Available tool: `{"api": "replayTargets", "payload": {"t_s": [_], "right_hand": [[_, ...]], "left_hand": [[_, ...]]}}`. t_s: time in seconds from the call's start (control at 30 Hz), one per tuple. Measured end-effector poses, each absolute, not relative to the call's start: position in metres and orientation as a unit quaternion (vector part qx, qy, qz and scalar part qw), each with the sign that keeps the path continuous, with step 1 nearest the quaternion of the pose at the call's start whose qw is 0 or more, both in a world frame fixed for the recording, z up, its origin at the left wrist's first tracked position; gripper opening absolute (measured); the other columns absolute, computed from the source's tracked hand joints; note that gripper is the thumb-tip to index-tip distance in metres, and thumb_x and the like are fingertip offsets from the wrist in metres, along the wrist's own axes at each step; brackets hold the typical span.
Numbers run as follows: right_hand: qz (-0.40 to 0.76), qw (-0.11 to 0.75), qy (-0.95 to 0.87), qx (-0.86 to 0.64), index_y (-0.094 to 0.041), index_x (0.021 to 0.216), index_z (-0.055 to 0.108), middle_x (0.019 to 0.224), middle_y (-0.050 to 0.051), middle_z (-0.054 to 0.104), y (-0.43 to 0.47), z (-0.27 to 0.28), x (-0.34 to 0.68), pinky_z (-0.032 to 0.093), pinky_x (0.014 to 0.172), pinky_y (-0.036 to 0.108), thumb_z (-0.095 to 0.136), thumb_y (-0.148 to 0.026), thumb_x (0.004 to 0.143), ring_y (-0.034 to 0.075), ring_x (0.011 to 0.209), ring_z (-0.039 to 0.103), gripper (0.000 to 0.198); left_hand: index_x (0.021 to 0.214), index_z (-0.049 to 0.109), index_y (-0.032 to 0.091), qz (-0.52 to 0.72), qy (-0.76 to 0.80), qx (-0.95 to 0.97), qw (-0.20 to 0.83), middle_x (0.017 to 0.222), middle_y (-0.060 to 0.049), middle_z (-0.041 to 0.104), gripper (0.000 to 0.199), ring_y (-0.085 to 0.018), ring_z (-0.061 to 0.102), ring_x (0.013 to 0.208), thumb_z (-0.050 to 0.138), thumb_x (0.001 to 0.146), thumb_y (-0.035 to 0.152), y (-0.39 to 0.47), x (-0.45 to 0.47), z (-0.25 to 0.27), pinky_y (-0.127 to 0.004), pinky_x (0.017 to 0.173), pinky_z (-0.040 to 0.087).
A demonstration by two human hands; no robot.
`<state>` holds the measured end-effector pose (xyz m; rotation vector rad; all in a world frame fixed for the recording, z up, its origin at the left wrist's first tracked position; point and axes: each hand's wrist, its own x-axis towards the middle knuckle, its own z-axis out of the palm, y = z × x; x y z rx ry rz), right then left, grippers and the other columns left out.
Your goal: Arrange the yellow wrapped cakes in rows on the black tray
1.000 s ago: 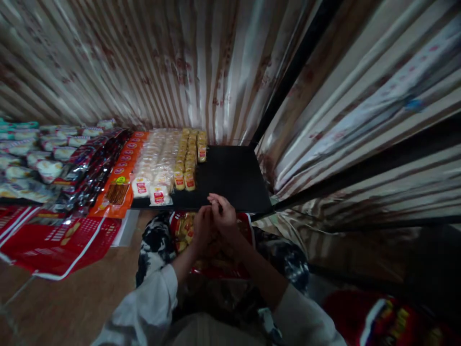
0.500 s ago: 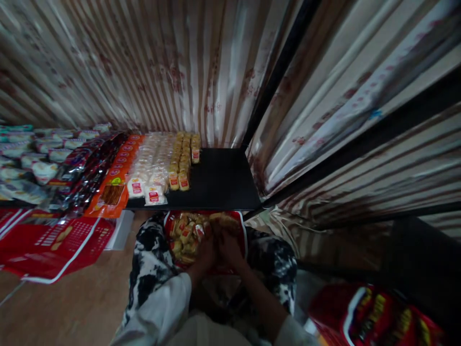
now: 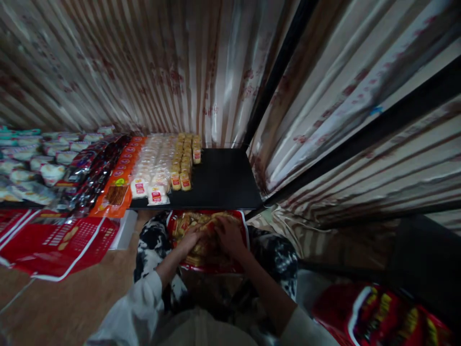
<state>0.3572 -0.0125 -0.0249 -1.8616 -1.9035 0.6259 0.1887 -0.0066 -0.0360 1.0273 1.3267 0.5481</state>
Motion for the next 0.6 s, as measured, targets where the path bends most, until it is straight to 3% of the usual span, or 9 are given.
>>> {"api": "replayTargets", "payload": {"t_s": [0.13,0.23,0.43,0.6], "right_hand": [[0.206,0.197,-0.725,-0.627,-0.019,0.118,0.06,0.118,0.01,0.061,-0.001,0.004,0.359,0.041,0.097,0.037,0.052,-0.023,0.085,0.022,0.111,0.052,0.034],[0.198,0.196,-0.761,-0.586,-0.021,0.121,0.059,0.122,0.008,0.061,0.008,0.029,0.361,0.041,0.097,0.036,0.053,-0.023,0.086,0.022,0.112,0.051,0.036],[0.222,0.193,-0.815,-0.499,-0.024,0.124,0.057,0.114,0.005,0.066,0.024,0.064,0.358,0.044,0.091,0.032,0.056,-0.03,0.085,0.02,0.103,0.055,0.039],[0.235,0.227,-0.787,-0.524,-0.025,0.116,0.062,0.105,0.003,0.069,0.051,0.07,0.359,0.046,0.085,0.03,0.058,-0.03,0.083,0.019,0.093,0.061,0.033]], "left_hand": [[0.097,0.064,0.017,0.219,0.548,0.479,0.65,0.069,0.0,0.065,0.032,-0.014,0.056,0.06,0.053,0.068,0.023,0.011,0.171,-0.003,-0.024,0.059,0.045],[0.094,0.067,0.019,0.173,0.538,0.587,0.579,0.078,0.001,0.067,0.033,-0.015,0.058,0.071,0.057,0.063,0.021,0.027,0.163,0.031,-0.023,0.063,0.044],[0.092,0.067,0.019,0.048,0.472,0.74,0.477,0.081,0.0,0.067,0.03,-0.017,0.057,0.073,0.056,0.069,0.034,0.058,0.163,0.094,-0.024,0.064,0.041],[0.103,0.064,0.02,0.114,0.515,0.756,0.387,0.083,-0.002,0.067,0.035,-0.019,0.06,0.077,0.056,0.073,0.036,0.085,0.173,0.103,-0.026,0.07,0.043]]}}
